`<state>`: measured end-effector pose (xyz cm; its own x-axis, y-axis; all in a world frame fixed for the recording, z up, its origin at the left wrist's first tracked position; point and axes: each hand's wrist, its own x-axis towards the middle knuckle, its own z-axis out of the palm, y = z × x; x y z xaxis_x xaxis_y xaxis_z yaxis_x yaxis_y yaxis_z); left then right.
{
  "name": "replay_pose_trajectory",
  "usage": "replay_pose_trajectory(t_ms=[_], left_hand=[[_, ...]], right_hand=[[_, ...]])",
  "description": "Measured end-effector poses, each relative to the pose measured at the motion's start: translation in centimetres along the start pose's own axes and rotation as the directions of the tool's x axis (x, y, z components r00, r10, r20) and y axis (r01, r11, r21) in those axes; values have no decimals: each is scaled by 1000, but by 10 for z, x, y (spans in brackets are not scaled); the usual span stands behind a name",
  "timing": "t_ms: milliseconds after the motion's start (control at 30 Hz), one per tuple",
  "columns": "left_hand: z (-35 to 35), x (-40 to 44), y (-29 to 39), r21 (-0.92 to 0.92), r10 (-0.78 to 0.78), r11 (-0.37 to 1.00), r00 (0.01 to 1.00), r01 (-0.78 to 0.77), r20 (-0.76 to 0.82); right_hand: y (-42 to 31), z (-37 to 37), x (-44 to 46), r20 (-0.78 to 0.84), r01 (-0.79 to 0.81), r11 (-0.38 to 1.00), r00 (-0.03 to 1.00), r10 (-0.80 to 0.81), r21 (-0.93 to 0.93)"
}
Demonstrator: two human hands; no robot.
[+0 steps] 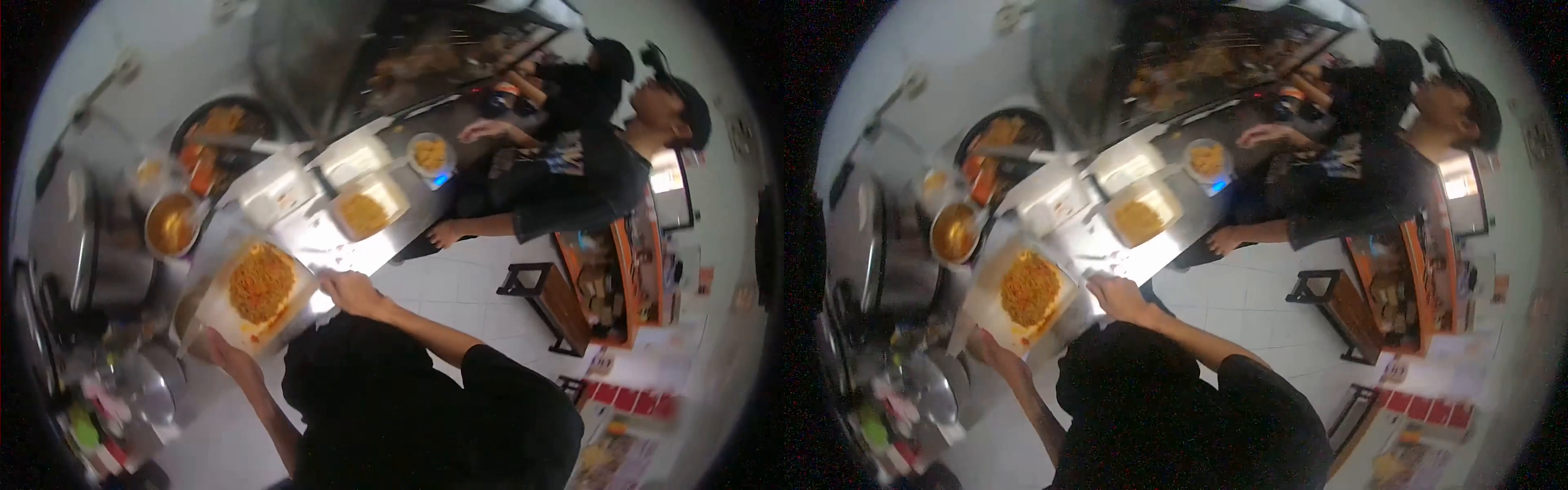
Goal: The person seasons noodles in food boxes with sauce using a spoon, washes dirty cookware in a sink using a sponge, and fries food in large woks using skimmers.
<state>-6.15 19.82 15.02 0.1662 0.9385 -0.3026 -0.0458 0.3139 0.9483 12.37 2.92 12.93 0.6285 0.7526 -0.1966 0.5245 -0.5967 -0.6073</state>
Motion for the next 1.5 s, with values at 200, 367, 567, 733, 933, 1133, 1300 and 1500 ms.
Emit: replay_pose_trajectory(t_ms=[200,367,567,733,933,1133,1300,1500], left_hand=[[115,-27,-16,360,100,916,970,-176,220],[205,-65,-35,186,39,978,954,-98,298],[299,-99,-73,230,60,966,970,-116,235],[373,-104,-74,481,134,832,941,-278,312],[498,-86,-141,360,31,909,895,-210,445],[611,-118,-156,280,177,881,813,-382,554],[685,-127,-202,456,151,780,836,-429,527],[709,-106,-214,659,-393,493,531,-568,751]], right_hand=[[122,-54,6,-471,-285,938,812,345,197],[250,-119,54,-501,-475,600,331,800,644],[295,-141,92,-422,-509,506,280,863,697],[317,-121,71,-393,-279,591,528,753,757],[303,-110,0,-178,-247,614,818,547,750],[338,-101,-91,-139,-191,693,910,390,695],[317,-130,-156,-170,-302,620,793,585,724],[332,-98,-173,-109,-308,490,749,653,815]])
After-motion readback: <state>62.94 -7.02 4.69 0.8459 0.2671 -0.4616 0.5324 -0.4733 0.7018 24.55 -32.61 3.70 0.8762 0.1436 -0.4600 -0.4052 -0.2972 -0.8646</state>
